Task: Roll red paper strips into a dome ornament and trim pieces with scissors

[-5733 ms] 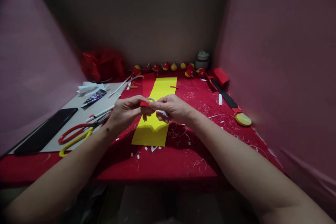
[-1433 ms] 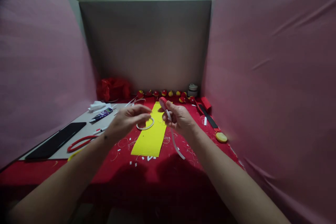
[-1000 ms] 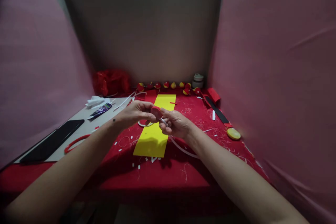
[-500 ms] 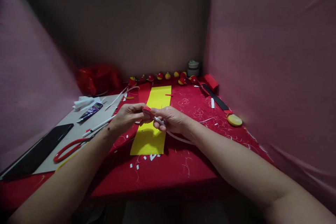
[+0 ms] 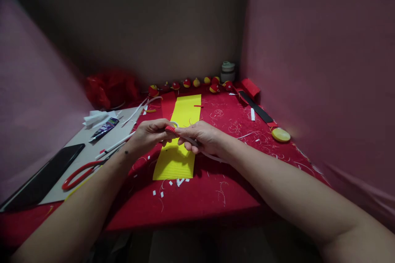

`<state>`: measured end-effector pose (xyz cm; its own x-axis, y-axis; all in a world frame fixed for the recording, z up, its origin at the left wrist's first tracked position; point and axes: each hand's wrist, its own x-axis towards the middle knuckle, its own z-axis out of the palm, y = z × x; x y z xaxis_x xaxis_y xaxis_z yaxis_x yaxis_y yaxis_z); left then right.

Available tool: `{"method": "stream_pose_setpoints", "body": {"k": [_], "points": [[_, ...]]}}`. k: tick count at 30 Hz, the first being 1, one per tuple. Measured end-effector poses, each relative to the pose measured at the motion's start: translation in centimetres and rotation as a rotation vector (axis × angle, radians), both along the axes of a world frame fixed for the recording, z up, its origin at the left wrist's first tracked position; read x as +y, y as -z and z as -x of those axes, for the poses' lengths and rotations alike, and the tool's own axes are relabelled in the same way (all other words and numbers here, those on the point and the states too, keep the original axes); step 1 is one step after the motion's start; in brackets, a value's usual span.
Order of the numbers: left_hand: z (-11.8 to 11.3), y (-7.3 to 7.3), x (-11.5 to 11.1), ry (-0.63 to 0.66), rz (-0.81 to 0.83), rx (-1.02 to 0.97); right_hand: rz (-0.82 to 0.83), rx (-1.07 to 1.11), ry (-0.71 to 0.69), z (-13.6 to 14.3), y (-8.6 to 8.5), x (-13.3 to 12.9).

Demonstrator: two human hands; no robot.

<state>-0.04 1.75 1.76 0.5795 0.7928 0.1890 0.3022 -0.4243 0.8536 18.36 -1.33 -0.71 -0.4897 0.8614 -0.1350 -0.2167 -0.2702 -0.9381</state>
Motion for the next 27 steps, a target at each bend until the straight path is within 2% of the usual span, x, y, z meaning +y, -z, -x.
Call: {"method": "stream_pose_setpoints", "body": {"k": [7, 14, 18, 23, 27], "points": [[0.0, 0.2, 0.0, -0.043, -0.113, 0.086, -0.021, 0.009, 0.050, -0.3, -0.1, -0.5], [0.0, 0.0, -0.3, -0.006, -0.222, 0.155, -0.061, -0.119, 0.108, -0.1, -0.3, -0.9], [-0.1, -0.2, -0.5, 0.022, -0.389, 0.245, -0.097, -0.175, 0.132, 0.0, -0.1, -1.1], [-0.3, 0.5, -0.3, 0.016, -0.651, 0.374, -0.080, -0.255, 0.170, 0.3, 0.2, -1.0], [-0.2, 0.8, -0.4, 0.004, -0.749, 0.444, -0.026, -0.219, 0.157, 0.3, 0.3, -0.8]]}}
